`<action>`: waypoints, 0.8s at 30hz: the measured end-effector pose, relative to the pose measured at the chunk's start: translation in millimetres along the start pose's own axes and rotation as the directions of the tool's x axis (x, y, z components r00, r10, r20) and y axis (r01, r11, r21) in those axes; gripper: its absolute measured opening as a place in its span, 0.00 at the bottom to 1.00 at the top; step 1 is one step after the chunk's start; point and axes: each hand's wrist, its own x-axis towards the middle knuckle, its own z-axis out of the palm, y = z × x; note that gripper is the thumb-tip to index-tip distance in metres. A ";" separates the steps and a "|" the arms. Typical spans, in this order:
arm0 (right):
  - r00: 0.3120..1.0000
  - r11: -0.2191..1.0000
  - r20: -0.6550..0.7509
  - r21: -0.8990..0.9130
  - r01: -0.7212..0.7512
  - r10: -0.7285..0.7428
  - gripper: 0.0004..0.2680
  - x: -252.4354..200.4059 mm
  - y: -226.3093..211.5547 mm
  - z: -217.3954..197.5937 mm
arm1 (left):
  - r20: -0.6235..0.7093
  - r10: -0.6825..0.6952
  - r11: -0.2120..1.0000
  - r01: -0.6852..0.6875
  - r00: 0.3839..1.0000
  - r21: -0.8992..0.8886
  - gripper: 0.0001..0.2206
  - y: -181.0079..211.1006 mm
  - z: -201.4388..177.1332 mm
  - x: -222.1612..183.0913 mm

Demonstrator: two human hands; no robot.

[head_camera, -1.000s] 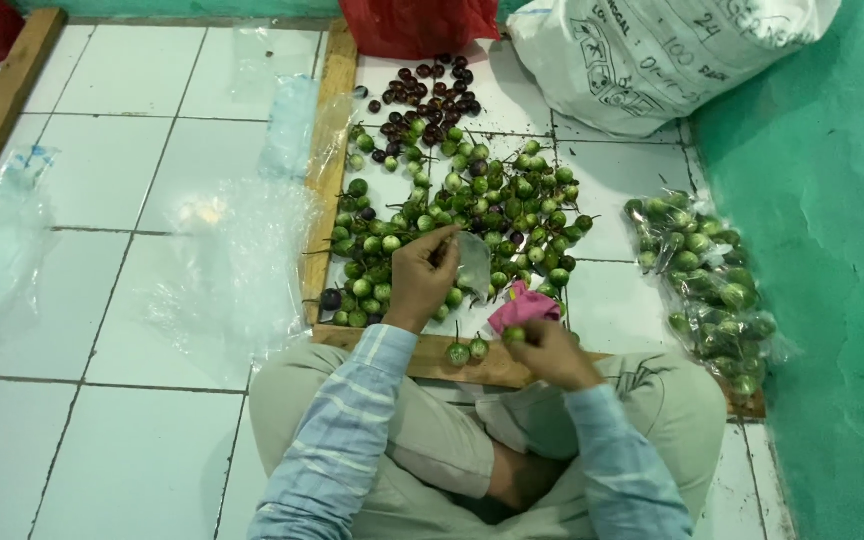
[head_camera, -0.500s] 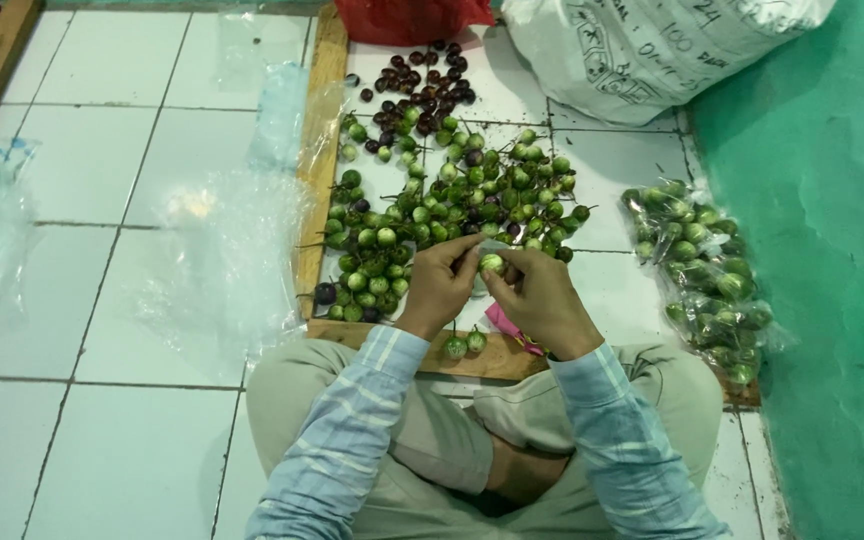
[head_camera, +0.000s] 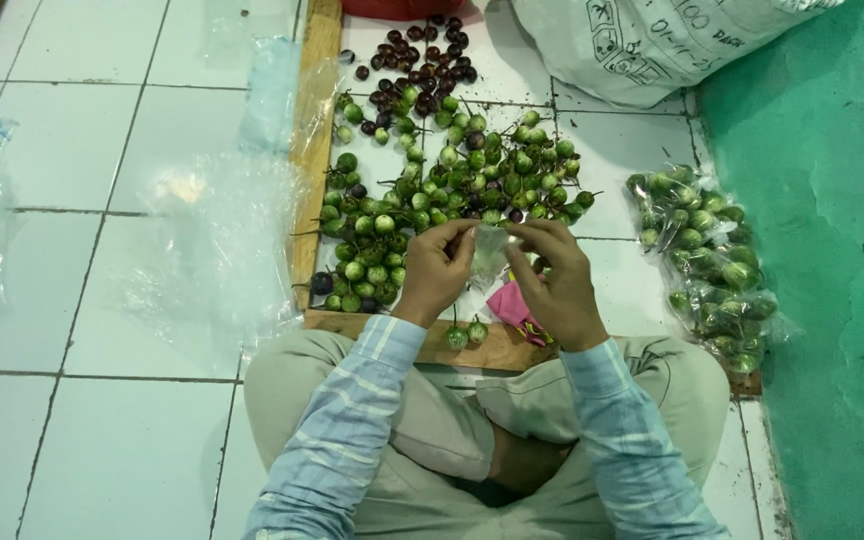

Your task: Sorting and cleaning small green vegetables with a cloth and placing them into plastic bags

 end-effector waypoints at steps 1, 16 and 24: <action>1.000 1.000 0.006 0.001 0.002 -0.002 0.08 -10.2 17.9 6.7 | -0.006 -0.002 1.000 0.002 1.000 0.000 0.09 -1.3 -1.3 -0.2; 0.828 0.877 0.496 -0.480 0.009 0.263 0.17 -107.8 183.8 111.0 | 0.023 -0.057 0.997 0.056 0.998 0.048 0.07 -8.9 -7.4 -1.0; 0.902 0.948 0.319 0.031 -0.318 0.292 0.14 -76.7 68.8 27.1 | 0.020 0.007 0.997 -0.009 1.000 0.080 0.07 -19.1 -6.4 -2.5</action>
